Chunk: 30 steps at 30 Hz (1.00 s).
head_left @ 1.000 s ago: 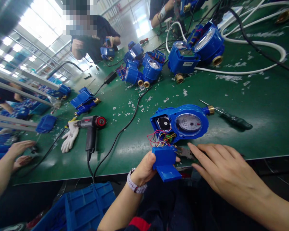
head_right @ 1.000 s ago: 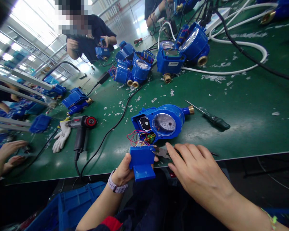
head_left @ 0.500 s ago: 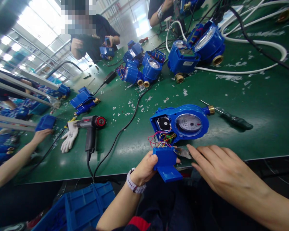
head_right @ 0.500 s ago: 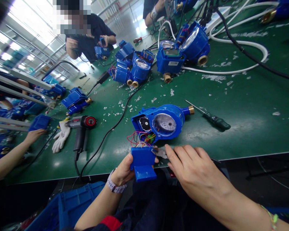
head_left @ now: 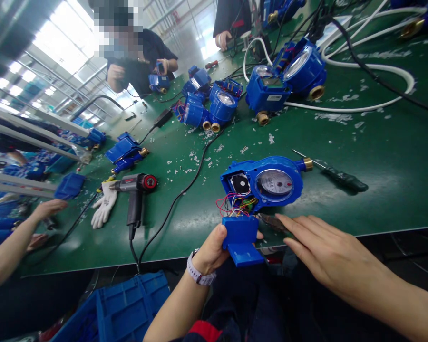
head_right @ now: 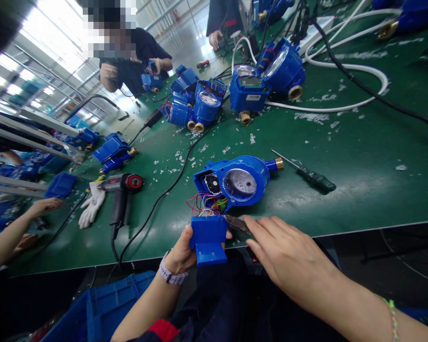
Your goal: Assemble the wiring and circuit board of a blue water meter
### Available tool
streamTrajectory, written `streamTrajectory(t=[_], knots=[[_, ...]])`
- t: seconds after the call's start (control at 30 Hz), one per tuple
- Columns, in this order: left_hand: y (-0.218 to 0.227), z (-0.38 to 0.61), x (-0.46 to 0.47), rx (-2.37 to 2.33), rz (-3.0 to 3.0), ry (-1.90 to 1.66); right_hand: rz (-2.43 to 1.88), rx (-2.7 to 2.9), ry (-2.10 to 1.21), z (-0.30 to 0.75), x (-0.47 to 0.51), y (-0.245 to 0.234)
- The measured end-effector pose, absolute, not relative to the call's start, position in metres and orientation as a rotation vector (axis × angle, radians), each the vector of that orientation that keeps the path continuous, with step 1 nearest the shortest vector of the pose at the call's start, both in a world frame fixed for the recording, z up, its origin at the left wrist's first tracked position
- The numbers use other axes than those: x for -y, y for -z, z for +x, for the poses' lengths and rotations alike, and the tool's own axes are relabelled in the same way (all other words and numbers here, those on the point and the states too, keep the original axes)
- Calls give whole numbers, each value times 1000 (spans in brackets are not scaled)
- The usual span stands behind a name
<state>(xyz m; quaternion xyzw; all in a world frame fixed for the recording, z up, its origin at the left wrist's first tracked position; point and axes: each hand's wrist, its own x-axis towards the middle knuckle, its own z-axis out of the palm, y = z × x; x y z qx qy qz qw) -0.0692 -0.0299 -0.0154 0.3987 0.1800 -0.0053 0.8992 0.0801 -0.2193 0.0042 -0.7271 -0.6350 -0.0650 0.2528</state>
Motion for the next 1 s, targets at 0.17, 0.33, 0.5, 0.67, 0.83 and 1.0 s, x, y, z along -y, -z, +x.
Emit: streamTrajectory(t=[0.17,0.33,0.5,0.67,0.83,1.0], knots=[[15,-71,30,-398,800,20,-2005,1731,266,83,220,-10],[13,-74,25,-337,850,55,-2006,1791,276,83,221,-13],[7,-69,14,-215,988,231,-1983,1845,226,88,226,-16],[5,-63,1,-131,1041,352,-1946,1870,203,93,230,-26],[13,-60,-11,-75,1063,442,-1897,1908,198,94,230,-32],[16,-55,-18,-58,1026,516,-1894,1914,269,94,229,-35]])
